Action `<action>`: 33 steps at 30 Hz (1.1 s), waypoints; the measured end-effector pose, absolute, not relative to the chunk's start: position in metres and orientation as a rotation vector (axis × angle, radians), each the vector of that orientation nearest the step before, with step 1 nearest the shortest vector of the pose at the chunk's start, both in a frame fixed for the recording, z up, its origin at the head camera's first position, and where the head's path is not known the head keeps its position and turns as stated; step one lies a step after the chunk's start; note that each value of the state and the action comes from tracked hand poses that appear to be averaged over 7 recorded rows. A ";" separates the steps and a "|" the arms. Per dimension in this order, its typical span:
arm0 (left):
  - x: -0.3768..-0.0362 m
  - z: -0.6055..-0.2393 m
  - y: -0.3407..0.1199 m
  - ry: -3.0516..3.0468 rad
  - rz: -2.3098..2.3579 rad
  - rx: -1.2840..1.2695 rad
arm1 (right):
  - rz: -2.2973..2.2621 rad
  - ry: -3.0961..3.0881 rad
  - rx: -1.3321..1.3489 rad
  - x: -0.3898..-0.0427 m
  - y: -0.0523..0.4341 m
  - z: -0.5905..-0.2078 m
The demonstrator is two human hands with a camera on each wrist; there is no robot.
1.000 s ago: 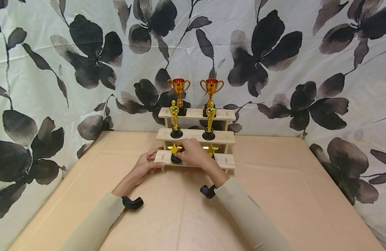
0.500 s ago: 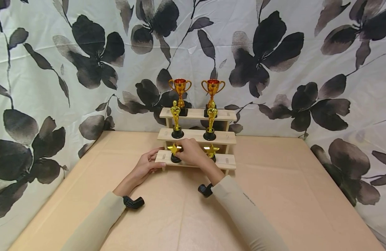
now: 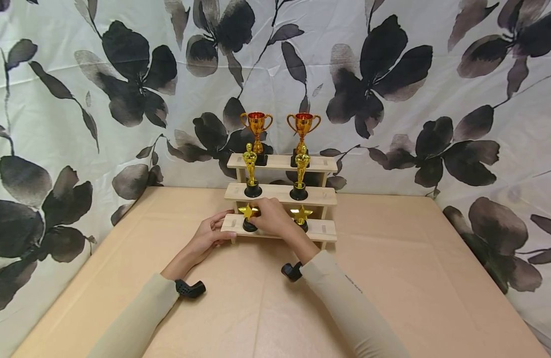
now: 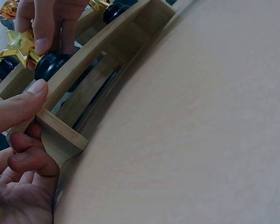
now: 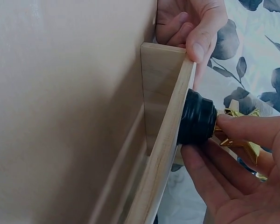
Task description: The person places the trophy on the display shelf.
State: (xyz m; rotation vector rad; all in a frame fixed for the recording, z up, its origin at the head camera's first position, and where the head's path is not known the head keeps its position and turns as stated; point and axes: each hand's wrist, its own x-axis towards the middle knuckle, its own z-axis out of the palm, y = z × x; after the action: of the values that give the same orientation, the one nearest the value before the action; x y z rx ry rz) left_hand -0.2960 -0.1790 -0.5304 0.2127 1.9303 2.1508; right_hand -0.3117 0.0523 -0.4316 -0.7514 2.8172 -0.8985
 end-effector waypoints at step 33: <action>-0.298 -0.532 -0.179 1.948 2.151 0.230 | -0.975 2.872 -0.675 -0.302 0.054 -0.442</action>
State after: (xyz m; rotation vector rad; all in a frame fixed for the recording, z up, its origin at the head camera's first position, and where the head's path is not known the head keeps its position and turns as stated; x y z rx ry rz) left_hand -0.2976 -0.1790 -0.5323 0.2299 1.9477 2.1507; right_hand -0.3021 0.0541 -0.4416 -0.6750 2.8722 -0.9745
